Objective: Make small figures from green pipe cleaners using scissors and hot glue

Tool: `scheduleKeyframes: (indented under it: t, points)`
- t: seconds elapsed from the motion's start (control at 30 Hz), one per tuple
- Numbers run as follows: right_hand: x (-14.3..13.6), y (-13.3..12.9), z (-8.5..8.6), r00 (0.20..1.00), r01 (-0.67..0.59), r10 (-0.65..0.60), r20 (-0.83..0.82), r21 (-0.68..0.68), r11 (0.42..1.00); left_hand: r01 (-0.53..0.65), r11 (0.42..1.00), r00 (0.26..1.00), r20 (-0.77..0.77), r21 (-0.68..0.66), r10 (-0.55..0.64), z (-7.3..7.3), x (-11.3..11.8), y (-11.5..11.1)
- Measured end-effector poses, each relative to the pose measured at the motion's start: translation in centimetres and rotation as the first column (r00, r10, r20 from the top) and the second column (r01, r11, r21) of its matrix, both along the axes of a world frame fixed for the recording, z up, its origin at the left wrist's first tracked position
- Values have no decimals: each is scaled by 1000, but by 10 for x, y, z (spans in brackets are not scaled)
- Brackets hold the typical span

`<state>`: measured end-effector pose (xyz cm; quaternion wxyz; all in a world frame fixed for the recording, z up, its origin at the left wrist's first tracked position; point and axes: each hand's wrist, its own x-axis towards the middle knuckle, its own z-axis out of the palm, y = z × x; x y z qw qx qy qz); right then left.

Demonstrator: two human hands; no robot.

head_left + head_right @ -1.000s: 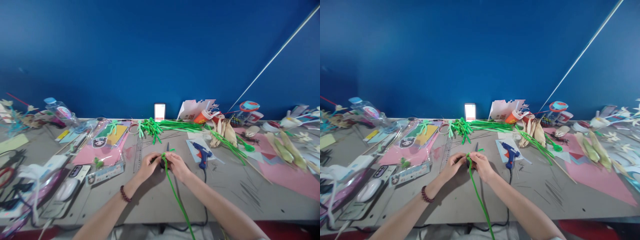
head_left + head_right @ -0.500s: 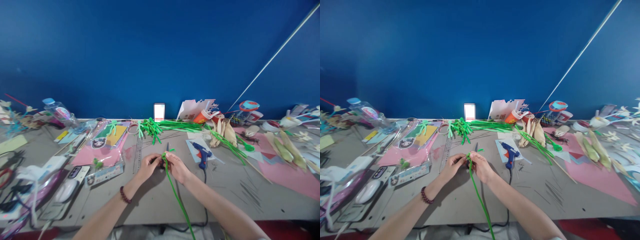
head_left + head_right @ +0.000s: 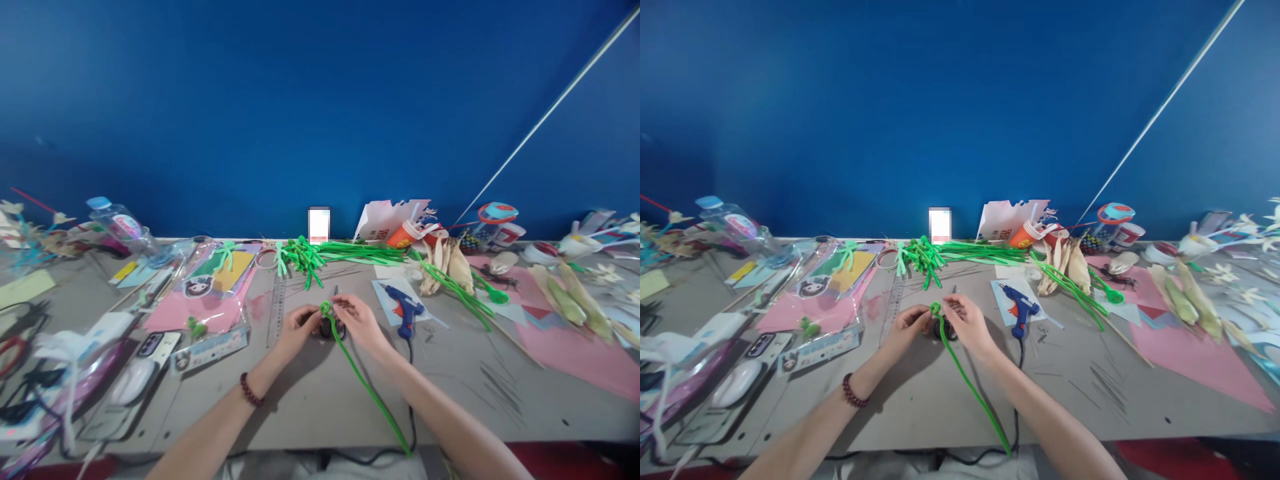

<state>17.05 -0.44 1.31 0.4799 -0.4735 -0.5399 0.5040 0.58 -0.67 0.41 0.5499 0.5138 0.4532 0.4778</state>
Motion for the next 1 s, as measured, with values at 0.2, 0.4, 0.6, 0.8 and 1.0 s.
scheduleKeyframes:
  t: [0.2, 0.4, 0.6, 0.8, 1.0]
  points:
    - [61, -20, 34, 616, -97, -100, 782, 201, 975, -20, 994, 984, 175, -106, 39, -1, 1, 0]
    - [113, -53, -9, 318, 70, -359, 877, 356, 932, 8, 976, 950, 308, -217, 61, 3, 1, 1]
    - [124, -61, -38, 298, -20, -428, 853, 454, 891, 93, 976, 927, 374, -196, -13, 3, -3, 2]
    - [124, -54, -31, 270, -65, -435, 859, 467, 882, 121, 973, 917, 398, -195, -35, -2, -4, 1]
    - [94, -47, -11, 629, -2, -341, 699, 440, 898, 206, 946, 872, 486, -251, -61, -2, -3, 1]
